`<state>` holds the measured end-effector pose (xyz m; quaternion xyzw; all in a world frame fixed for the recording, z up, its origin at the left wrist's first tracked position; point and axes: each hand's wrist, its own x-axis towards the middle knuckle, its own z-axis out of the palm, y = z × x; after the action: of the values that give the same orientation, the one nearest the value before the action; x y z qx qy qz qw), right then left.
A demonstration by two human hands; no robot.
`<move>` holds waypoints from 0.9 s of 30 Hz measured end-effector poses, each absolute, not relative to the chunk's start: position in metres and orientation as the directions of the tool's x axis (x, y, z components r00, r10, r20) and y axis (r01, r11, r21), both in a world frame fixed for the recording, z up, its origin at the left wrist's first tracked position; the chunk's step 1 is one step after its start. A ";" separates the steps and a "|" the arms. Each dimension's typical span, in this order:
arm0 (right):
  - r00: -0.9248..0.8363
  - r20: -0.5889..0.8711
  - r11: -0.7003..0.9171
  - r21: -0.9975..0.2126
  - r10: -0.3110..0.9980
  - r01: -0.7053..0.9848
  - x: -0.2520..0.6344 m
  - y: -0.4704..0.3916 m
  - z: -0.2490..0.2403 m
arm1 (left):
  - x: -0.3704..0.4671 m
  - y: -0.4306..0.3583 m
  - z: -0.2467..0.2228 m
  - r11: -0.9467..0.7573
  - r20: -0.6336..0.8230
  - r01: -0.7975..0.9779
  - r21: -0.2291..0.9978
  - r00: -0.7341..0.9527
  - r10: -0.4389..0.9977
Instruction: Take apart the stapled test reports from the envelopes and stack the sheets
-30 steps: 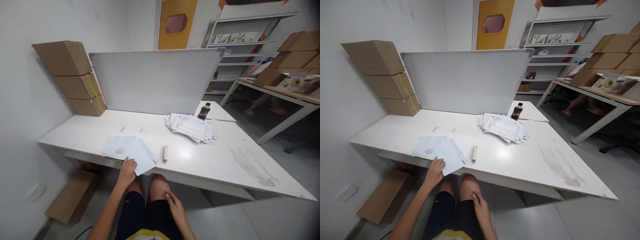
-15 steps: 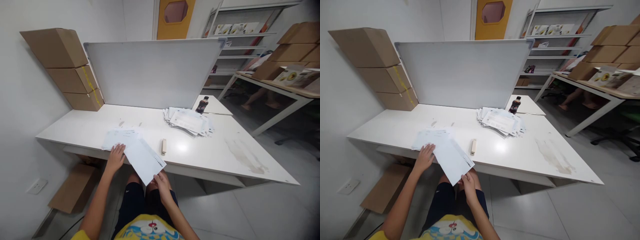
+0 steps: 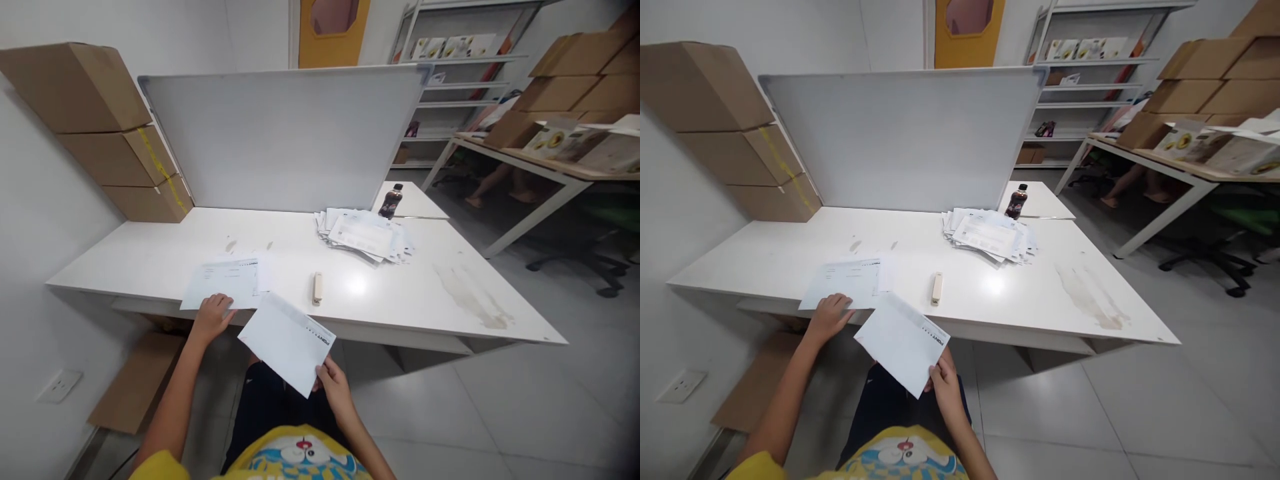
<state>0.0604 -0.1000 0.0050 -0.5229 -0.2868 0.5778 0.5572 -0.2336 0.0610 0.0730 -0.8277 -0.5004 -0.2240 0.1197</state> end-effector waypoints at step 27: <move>0.251 0.011 0.038 -0.994 0.968 -0.099 0.097 -0.066 0.058 | -0.131 -0.020 0.048 -0.557 0.717 0.668 0.493 0.051 0.695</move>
<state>0.0966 -0.0660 0.0575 -0.5264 -0.4125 0.4518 0.5905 -0.1312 -0.0202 0.0481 -0.7247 -0.4703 -0.5034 -0.0132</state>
